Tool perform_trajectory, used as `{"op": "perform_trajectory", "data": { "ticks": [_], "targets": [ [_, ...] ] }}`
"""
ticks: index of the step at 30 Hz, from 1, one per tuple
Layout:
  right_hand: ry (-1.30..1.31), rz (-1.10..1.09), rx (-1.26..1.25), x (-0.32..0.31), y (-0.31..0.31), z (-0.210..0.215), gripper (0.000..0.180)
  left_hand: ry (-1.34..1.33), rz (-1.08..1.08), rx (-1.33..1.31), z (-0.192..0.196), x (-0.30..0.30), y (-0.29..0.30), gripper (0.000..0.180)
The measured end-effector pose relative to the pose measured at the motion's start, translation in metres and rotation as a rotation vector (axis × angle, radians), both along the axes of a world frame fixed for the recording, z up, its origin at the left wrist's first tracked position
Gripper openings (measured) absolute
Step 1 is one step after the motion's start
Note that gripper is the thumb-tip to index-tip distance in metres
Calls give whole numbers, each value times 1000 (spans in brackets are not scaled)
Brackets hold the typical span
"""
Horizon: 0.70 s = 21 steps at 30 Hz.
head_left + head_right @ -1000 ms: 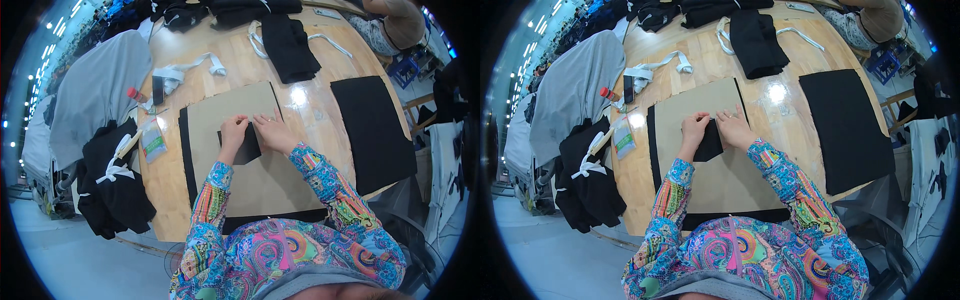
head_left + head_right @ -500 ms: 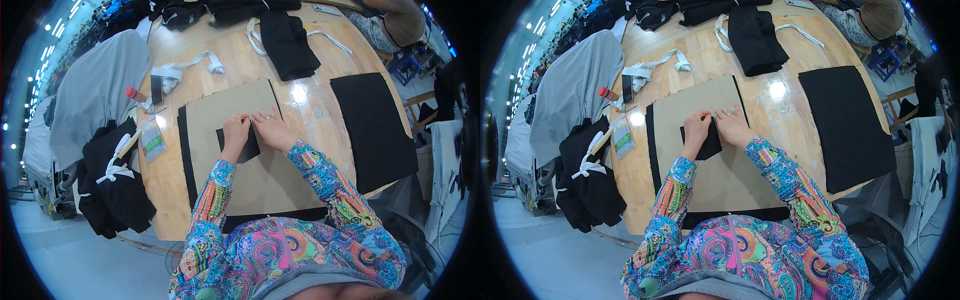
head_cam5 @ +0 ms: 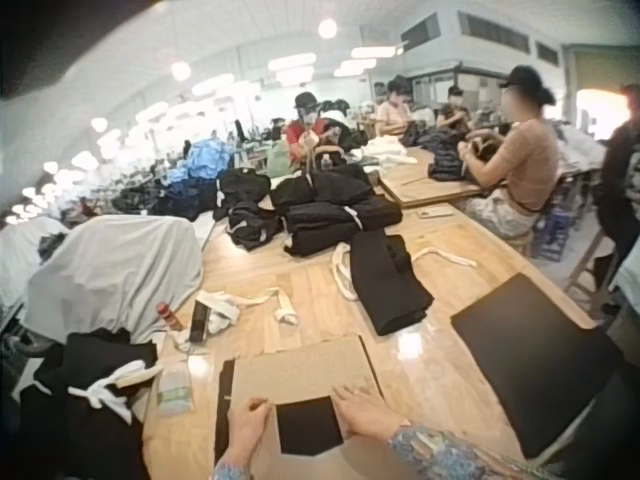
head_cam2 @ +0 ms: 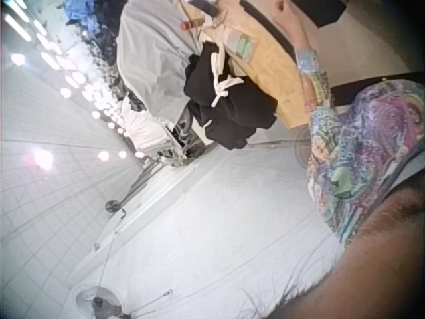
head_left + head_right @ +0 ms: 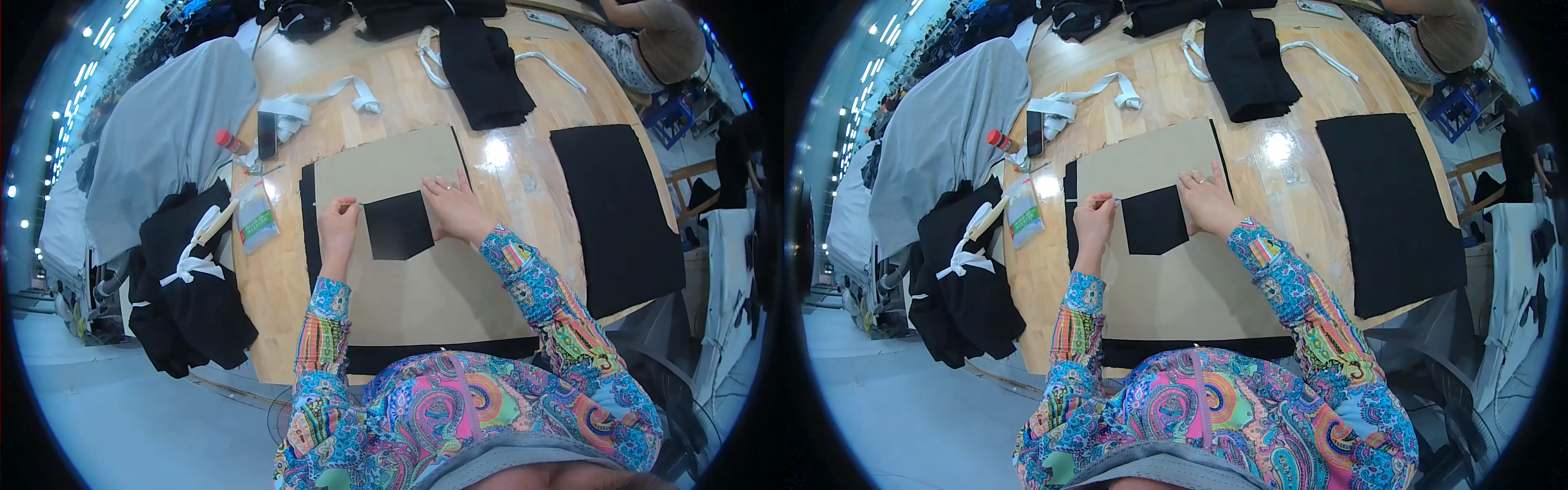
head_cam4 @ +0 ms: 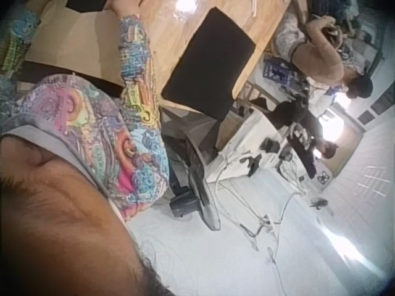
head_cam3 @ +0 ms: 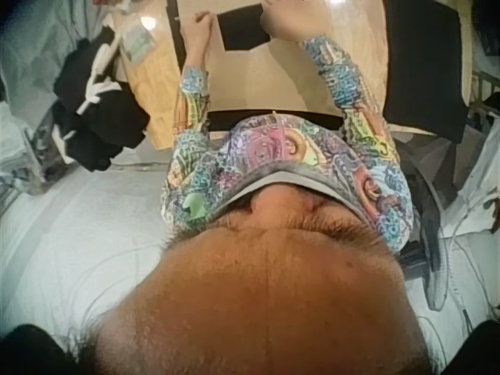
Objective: The person uses a cardboard template and a marking tool to trace shapes onto stacked black fabric pieces. They repeatedly position the template, trace the outline, remove the template, and move the marked fabric to a separate pile.
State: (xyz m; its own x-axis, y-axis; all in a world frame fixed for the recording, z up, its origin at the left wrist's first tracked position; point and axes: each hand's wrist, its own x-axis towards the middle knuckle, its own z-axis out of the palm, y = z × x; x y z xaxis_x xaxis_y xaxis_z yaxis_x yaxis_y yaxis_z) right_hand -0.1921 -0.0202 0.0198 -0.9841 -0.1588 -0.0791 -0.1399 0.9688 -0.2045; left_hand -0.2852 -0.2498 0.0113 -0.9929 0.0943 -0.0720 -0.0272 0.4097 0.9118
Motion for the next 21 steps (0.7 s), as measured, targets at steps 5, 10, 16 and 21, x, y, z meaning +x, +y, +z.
{"op": "perform_trajectory", "data": {
  "ticks": [5, 10, 16, 21],
  "targets": [
    [2, -2, -6, 0, 0, -1, 94, 109, 25, -172, -1, 4, 4, 16],
    [-25, -18, -16, 0, 0, 3, 94, 120, 33, -237, 3, 7, 8, 17],
    [-22, -15, -24, 0, -2, 3, 94, 109, 41, -239, -13, 1, 5, 17],
    [-14, -28, -34, 1, -1, 3, 94, 170, 55, -284, -2, 6, 10, 17]
  ]
}}
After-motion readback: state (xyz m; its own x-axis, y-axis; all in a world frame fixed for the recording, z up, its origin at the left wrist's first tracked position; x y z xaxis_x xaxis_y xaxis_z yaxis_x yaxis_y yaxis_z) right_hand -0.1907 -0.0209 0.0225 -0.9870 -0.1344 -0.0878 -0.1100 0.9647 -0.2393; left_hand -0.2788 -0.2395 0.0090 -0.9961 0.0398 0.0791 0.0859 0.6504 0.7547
